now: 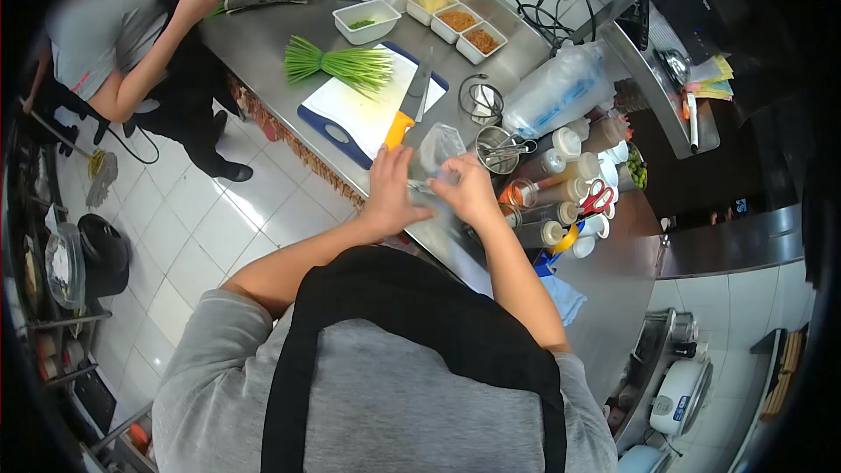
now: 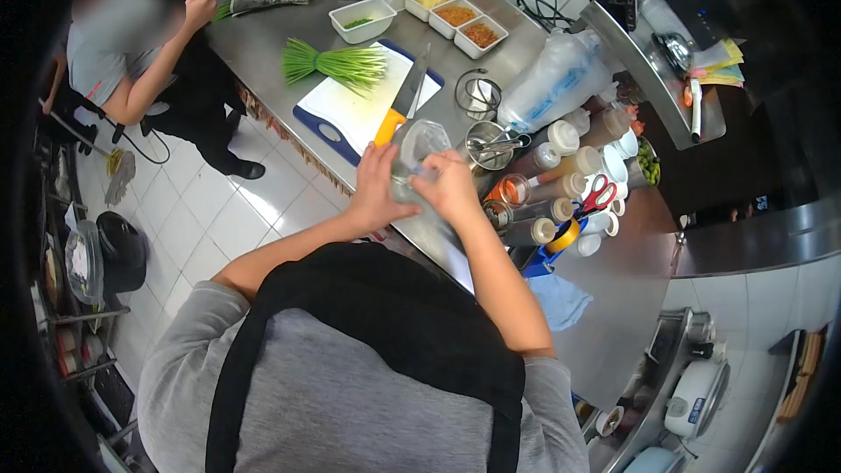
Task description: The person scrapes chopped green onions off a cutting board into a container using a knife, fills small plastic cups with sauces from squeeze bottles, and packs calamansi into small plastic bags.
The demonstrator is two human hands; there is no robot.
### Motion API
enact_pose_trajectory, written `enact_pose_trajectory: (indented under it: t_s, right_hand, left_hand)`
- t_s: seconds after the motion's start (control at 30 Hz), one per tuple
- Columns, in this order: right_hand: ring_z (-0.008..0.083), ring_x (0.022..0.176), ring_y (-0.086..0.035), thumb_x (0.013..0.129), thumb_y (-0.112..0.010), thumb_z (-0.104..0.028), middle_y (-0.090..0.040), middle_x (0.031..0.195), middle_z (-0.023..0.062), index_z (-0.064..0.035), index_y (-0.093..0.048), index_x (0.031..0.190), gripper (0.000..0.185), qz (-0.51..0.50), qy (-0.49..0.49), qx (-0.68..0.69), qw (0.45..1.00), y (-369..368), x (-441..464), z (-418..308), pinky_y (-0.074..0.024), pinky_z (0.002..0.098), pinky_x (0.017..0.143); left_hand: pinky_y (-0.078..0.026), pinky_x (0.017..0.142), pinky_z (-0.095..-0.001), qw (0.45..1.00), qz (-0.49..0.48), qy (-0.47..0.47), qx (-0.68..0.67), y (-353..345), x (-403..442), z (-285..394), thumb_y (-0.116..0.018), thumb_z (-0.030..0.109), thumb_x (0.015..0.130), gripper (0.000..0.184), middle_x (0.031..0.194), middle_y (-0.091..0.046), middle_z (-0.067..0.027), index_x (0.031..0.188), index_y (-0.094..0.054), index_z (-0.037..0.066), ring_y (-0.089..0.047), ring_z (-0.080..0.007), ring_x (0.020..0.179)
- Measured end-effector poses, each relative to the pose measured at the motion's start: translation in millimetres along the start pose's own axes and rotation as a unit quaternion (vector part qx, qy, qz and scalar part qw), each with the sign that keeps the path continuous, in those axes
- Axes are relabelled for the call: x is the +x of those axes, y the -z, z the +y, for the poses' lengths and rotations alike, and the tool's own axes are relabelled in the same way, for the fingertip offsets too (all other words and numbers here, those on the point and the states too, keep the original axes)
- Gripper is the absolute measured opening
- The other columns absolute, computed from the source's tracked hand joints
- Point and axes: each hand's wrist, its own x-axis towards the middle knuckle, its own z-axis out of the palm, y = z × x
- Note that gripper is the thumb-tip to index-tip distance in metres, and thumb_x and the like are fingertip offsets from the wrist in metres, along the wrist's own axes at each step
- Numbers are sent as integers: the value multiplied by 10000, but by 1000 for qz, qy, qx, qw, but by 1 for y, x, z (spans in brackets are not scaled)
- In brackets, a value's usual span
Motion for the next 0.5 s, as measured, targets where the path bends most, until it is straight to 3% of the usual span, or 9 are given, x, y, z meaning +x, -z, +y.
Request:
enact_pose_trajectory:
  t_s: [0.1,0.13,0.2,0.27,0.33,0.43,0.47,0.5]
  right_hand:
    - [324,939,-592,569,-839,-255,-519,1093,136,-107,-626,1104,594,69,-27,-116,991,26,-13,-56,-486,395,835]
    - [324,991,-586,526,-864,-262,-431,1303,138,-151,-561,1223,769,108,63,-178,976,24,-7,-42,-497,396,829]
    - [329,977,-600,527,-855,-227,-487,1271,169,-150,-529,1260,806,116,120,-229,959,20,8,-39,-506,393,807]
    - [336,950,-616,550,-829,-191,-550,1195,195,-137,-526,1261,775,37,86,-199,975,14,25,-28,-511,387,780]
    - [346,909,-634,593,-787,-154,-620,1077,215,-112,-549,1224,675,-131,-40,-88,987,5,42,-6,-512,379,750]
    - [394,787,-630,642,-702,-134,-646,834,225,-95,-595,1108,480,-42,25,-5,999,4,35,7,-504,408,737]
    - [372,785,-631,676,-659,-136,-639,855,217,-51,-595,999,340,-47,-34,49,997,5,30,7,-494,401,696]
    - [362,774,-632,678,-653,-133,-637,839,210,-49,-588,984,324,-46,-43,77,995,4,23,8,-493,396,692]
  left_hand:
    - [-92,1129,-535,999,10,29,38,-15,-6,15,-848,415,555,1164,1460,-224,-238,1408,-210,-54,-70,-429,1400]
    - [-84,1130,-534,998,10,32,50,-18,-7,14,-846,422,557,1173,1469,-205,-238,1410,-201,-60,-46,-426,1404]
    - [-66,1133,-531,996,8,37,75,-26,-7,10,-841,437,560,1191,1487,-167,-239,1413,-184,-73,1,-421,1412]
    - [-71,1133,-530,996,21,51,70,-28,-7,11,-842,426,564,1189,1487,-169,-238,1414,-176,-71,-19,-426,1410]
    - [-80,1131,-531,998,51,29,35,-30,-5,11,-841,415,571,1185,1485,-176,-237,1418,-166,-65,-48,-435,1403]
    - [-102,1126,-530,993,106,-19,-46,-36,0,12,-829,382,593,1167,1476,-207,-237,1431,-141,-49,-122,-436,1389]
    - [-112,1124,-526,991,116,-8,-61,-41,3,17,-819,360,606,1155,1470,-226,-237,1437,-126,-42,-157,-424,1385]
    - [-122,1122,-523,989,125,2,-77,-45,5,23,-810,339,619,1144,1464,-245,-238,1443,-111,-36,-192,-412,1380]
